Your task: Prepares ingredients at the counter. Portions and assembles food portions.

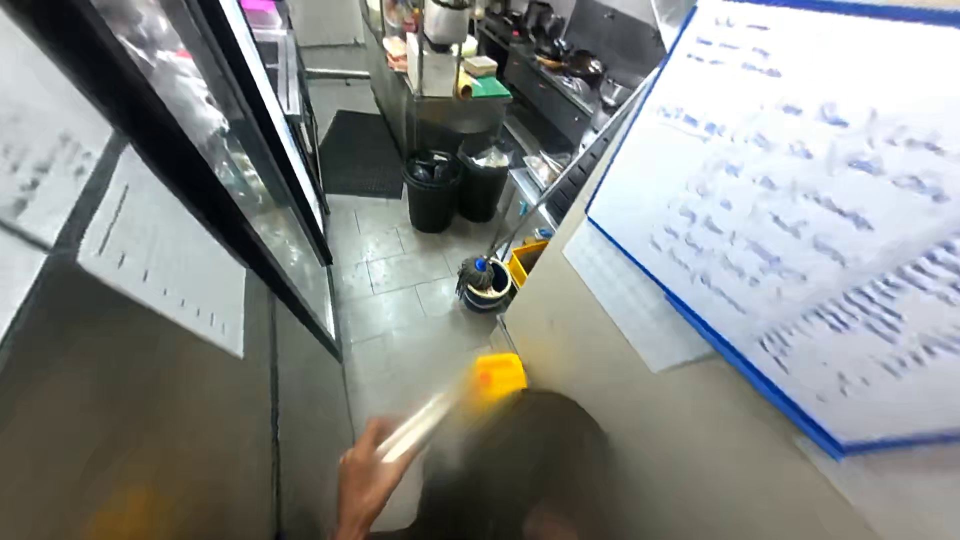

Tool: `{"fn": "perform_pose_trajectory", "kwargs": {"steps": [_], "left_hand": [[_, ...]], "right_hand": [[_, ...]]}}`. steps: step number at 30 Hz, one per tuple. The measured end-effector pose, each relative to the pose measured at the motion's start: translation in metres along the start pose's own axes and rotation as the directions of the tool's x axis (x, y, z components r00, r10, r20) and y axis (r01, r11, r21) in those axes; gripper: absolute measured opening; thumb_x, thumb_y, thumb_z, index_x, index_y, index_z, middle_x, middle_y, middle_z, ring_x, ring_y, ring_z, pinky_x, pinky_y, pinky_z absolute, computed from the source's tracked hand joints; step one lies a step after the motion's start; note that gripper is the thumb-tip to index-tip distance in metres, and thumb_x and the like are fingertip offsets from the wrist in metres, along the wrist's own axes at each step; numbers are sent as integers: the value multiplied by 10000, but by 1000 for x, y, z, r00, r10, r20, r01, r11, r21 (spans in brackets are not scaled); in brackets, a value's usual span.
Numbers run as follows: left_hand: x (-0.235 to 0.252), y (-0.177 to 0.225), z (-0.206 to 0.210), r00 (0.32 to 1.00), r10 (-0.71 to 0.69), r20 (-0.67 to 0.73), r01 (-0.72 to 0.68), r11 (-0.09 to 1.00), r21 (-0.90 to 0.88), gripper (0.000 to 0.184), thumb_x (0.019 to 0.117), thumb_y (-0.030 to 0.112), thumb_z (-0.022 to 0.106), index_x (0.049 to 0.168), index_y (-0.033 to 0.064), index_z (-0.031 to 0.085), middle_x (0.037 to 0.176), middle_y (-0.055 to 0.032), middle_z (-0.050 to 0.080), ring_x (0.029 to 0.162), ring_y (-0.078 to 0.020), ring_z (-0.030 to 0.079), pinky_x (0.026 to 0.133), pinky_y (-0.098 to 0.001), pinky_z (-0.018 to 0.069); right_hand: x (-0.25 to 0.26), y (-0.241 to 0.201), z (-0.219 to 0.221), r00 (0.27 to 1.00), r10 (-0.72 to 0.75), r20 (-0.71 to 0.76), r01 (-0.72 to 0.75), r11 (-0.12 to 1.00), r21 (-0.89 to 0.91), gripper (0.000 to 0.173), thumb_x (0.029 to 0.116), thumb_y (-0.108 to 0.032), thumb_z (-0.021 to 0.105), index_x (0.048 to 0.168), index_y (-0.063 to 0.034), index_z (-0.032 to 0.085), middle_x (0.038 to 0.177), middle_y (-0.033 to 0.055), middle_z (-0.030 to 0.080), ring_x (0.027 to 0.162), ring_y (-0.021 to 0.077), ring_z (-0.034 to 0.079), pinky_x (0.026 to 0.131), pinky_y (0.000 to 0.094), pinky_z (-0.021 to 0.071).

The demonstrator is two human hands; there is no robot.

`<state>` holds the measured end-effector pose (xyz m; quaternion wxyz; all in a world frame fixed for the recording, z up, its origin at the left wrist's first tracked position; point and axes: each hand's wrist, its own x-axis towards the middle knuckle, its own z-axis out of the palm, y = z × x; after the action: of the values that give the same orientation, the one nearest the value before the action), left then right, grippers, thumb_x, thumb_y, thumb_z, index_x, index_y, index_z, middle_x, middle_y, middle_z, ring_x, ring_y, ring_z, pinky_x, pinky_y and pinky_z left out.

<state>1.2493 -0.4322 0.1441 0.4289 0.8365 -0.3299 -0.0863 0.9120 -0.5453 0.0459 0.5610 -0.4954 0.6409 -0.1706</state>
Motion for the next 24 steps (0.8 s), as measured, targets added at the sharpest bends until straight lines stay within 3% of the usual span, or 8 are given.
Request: {"fn": "perform_pose_trajectory", "kwargs": {"steps": [2,4,6,9,14,17,20,24], "left_hand": [[41,4,-4,997,-68,-28,67,997,-25,603,626,343,968,1067,58,671,971,-82,775,829,-261,750,718,-554,598],[81,5,-13,990,-114,-81,108,991,-77,618,619,262,980,1072,14,639,992,-106,771,878,-245,751,782,-516,612],[114,6,-17,977,-153,-150,132,981,-143,654,596,178,981,1084,-42,605,961,-132,748,859,-212,733,781,-437,618],[175,-5,-10,942,-246,-227,192,953,-236,695,571,105,985,1087,-72,554,903,-129,714,811,-171,708,758,-361,619],[287,-32,27,901,-352,-253,326,935,-139,697,626,192,982,1091,-97,550,913,-144,691,784,-165,673,742,-354,594],[370,-46,47,948,-253,-191,251,967,-39,624,672,197,958,1096,-86,598,997,-195,735,875,-248,729,813,-431,608],[479,-64,68,990,-129,-58,134,987,86,587,731,305,917,1138,-14,638,1025,-147,763,895,-284,750,806,-523,604],[643,-46,86,985,119,122,-134,984,120,527,756,399,876,1152,96,706,1015,-93,775,854,-268,757,726,-553,610]], "right_hand": [[75,-45,5,992,-123,38,126,986,-108,365,1044,-271,569,1151,48,709,882,124,763,735,206,723,728,415,617],[144,-116,16,972,-181,151,214,946,-243,410,1063,-333,531,1170,12,725,984,129,775,858,221,743,830,447,609],[212,-192,28,928,-198,317,305,892,-335,393,1032,-301,608,1301,-21,673,1228,141,720,1116,253,695,1023,478,536],[314,-286,76,829,-359,428,515,788,-337,419,979,-315,677,1330,-87,669,1265,83,709,1117,193,699,978,407,576],[430,-403,188,755,-355,551,607,698,-380,414,996,-286,644,1364,-98,646,1300,82,689,1131,178,687,1000,364,556],[463,-438,241,696,-233,679,646,616,-451,452,993,-239,649,1415,-83,604,1352,148,650,1196,267,652,1063,438,503],[484,-474,268,603,-97,792,688,565,-455,513,981,-228,683,1458,-79,568,1365,207,631,1237,355,619,1105,516,453],[519,-507,270,695,-25,718,481,758,-439,538,946,-219,721,1451,-101,578,1406,148,617,1210,278,644,1048,452,519]]}}
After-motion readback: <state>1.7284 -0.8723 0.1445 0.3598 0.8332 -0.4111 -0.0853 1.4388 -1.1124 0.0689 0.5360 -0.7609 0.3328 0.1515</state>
